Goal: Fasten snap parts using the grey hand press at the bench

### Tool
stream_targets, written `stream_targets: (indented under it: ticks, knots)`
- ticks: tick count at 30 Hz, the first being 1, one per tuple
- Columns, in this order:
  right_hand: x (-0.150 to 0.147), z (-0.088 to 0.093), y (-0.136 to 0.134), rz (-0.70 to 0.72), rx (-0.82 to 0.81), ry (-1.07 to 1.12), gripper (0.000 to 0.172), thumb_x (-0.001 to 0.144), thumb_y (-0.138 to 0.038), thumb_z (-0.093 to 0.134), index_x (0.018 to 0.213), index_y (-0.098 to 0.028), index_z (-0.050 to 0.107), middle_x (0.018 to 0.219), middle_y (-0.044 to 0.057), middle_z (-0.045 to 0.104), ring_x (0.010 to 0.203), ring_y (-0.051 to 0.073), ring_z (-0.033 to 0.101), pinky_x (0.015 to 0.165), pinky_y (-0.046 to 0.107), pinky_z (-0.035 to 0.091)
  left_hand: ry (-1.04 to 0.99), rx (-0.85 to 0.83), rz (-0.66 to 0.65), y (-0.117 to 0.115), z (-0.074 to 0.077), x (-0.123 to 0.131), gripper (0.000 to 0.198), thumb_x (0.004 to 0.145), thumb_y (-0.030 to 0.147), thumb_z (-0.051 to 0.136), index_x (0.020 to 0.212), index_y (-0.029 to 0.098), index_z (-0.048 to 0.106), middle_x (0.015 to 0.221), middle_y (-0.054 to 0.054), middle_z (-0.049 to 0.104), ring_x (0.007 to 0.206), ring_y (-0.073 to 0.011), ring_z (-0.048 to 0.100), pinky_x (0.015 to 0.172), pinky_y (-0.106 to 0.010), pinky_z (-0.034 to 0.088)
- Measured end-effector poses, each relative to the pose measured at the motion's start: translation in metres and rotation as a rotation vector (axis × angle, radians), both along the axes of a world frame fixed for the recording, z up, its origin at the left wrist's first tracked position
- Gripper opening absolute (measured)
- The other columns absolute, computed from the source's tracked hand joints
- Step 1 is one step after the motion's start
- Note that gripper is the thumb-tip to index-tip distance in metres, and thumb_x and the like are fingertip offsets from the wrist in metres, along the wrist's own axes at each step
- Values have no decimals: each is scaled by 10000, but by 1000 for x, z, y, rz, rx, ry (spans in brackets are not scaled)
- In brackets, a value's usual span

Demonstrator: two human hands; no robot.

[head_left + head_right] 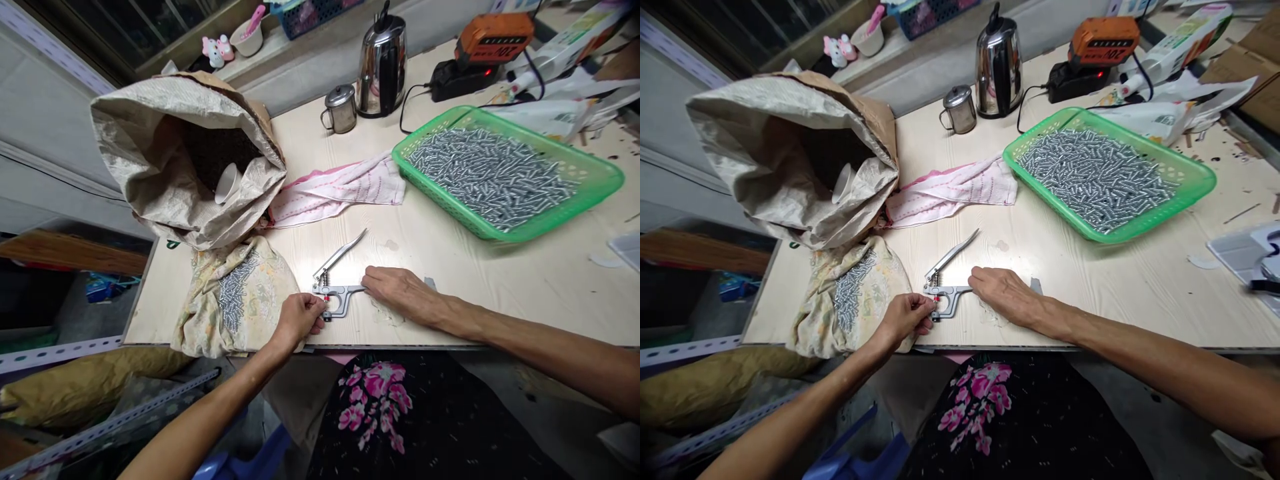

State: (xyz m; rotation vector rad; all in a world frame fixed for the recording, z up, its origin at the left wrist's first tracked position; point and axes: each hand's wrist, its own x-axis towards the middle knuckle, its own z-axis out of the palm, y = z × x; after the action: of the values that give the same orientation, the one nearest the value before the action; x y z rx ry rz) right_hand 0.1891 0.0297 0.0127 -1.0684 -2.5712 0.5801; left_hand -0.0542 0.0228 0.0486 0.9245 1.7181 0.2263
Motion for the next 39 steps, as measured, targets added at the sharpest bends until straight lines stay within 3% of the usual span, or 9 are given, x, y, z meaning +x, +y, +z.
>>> stream_targets:
  ticks: [7, 14, 22, 26, 27, 29, 32, 34, 39]
  knots:
    - [0, -7, -7, -37, 177, 2, 261, 965, -53, 330, 810, -185, 493, 801, 27, 514, 674, 155, 413, 610, 301, 318, -167, -121, 173, 0, 2, -4, 331, 691, 372, 840, 756, 121, 633, 455, 44, 552, 364, -67, 509, 430, -194, 510]
    - [0, -11, -11, -26, 303, -46, 284, 951, -14, 335, 806, -180, 514, 775, 29, 522, 670, 166, 423, 633, 313, 333, -124, -30, 147, -10, -3, -1, 394, 673, 440, 836, 803, 116, 653, 455, 38, 571, 372, -80, 542, 433, -177, 489]
    - [-1, 6, -3, 9, 68, -37, 271, 950, -41, 324, 799, -198, 485, 810, 35, 548, 679, 159, 444, 604, 298, 337, -88, -105, 83, -2, 1, 1, 304, 687, 335, 843, 740, 121, 634, 477, 42, 576, 371, -81, 557, 425, -178, 489]
    - [5, 7, 8, 12, -2, -45, 114, 972, -265, 487, 912, -192, 549, 992, 93, 608, 839, 208, 547, 701, 341, 451, -86, -134, 81, -1, 0, 0, 291, 702, 330, 835, 736, 117, 641, 468, 50, 559, 364, -74, 545, 418, -173, 479]
    - [7, 6, 12, 4, 13, -43, 191, 942, -367, 565, 1008, -188, 564, 1127, 130, 601, 965, 251, 561, 775, 385, 478, -87, -138, 78, -1, 0, 0, 279, 712, 323, 828, 736, 114, 644, 467, 50, 558, 362, -72, 540, 417, -172, 477]
    - [12, 5, 23, -22, 64, -54, 569, 823, -527, 700, 1240, -191, 509, 1402, 187, 470, 1241, 351, 461, 940, 494, 455, -81, -145, 79, -1, 1, 1, 247, 734, 296, 809, 740, 108, 650, 468, 46, 562, 359, -71, 531, 417, -179, 478]
    - [15, 3, 40, -14, 108, -102, 919, 692, -597, 788, 1405, -182, 383, 1521, 212, 345, 1397, 416, 287, 1055, 569, 364, -63, -141, 100, -1, 3, 3, 195, 762, 247, 777, 740, 103, 647, 469, 48, 561, 355, -73, 523, 418, -191, 482]
    - [13, 4, 48, 21, 119, -108, 930, 680, -586, 797, 1404, -169, 388, 1466, 208, 419, 1371, 411, 331, 1056, 568, 361, -51, -144, 107, -2, 4, 4, 184, 769, 235, 767, 739, 103, 644, 465, 51, 556, 351, -73, 519, 416, -194, 479]
    - [4, 17, 54, 49, 127, -163, 746, 682, -519, 807, 1252, -146, 502, 1171, 149, 595, 1086, 342, 522, 933, 495, 445, -39, -147, 98, -2, 3, 5, 236, 752, 298, 786, 756, 108, 646, 449, 42, 557, 354, -84, 517, 436, -207, 477]
